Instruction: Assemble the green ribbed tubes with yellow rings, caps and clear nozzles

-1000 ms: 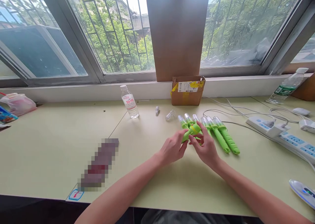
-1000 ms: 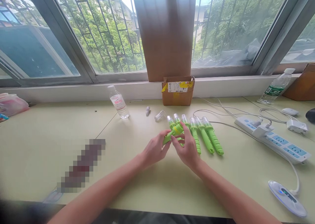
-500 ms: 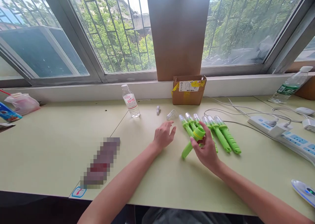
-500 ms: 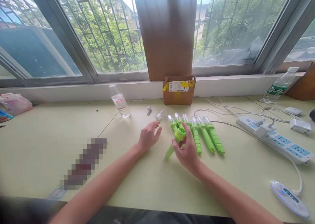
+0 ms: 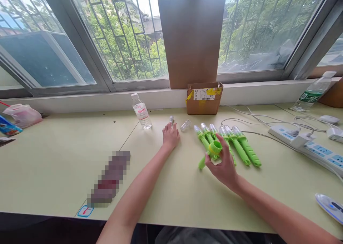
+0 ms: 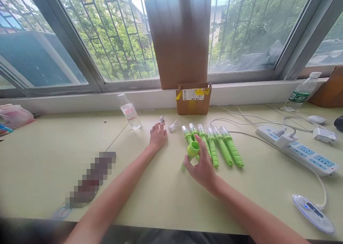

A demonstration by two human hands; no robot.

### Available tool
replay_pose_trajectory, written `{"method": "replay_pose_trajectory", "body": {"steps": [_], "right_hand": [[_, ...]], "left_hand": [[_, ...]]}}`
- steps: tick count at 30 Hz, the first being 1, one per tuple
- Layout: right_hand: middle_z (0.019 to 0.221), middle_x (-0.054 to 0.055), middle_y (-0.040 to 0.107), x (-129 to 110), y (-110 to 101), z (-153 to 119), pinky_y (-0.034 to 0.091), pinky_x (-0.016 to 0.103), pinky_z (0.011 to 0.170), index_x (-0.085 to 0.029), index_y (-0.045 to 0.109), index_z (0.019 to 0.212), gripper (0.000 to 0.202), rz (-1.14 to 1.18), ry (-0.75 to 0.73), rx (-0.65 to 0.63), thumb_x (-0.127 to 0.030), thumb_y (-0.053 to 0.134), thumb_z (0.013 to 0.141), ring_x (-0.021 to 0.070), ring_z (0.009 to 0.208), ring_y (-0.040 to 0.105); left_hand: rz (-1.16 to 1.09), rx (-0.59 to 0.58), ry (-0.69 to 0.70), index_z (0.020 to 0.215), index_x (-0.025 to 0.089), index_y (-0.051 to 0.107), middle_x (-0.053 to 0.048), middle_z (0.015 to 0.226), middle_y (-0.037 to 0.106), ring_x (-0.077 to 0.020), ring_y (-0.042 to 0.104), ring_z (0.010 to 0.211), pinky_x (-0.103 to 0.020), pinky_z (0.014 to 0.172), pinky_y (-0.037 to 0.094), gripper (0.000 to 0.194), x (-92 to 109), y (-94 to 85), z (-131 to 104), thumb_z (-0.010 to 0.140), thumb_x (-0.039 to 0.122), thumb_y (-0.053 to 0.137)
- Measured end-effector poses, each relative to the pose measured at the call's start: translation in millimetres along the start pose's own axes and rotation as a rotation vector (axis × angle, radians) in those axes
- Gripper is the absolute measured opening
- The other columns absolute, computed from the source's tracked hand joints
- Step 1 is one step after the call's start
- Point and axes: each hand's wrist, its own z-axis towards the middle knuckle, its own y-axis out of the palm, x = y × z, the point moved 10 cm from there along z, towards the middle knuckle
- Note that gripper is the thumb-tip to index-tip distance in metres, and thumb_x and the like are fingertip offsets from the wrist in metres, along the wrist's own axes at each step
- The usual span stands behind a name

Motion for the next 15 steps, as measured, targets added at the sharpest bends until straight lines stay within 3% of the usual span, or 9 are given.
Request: {"method": "replay_pose_trajectory", "body": {"steps": [9, 15], "right_hand": [[0.109, 0.009, 0.056, -6.0, 4.8, -2.1, 0.054, 0.048, 0.082, -0.028, 0.019, 0.143, 0.076, 0.039, -0.040, -0.036, -0.015, 0.056, 0.078, 0.0236, 0.094, 0.062], [0.106, 0.007, 0.056, -15.6, 8.3, 0.2, 0.053, 0.046, 0.084, -0.029, 0.017, 0.142, 0.075, 0.107, -0.091, -0.072, -0.012, 0.054, 0.080, 0.0197, 0.090, 0.062]], "left_hand": [[0.014, -0.133, -0.155, 0.137, 0.026, 0.039, -0.014, 0.148, 0.031, -0.0305, 0.023, 0.138, -0.056, 0.105, 0.022, 0.048, -22.8, 21.5, 24.9, 0.091, 0.035, 0.032], [0.013, -0.125, -0.142, 0.134, 0.020, 0.043, -0.016, 0.136, 0.047, -0.0299, 0.036, 0.129, -0.060, 0.105, 0.018, 0.049, -21.4, 20.0, 23.2, 0.089, 0.034, 0.032]]}}
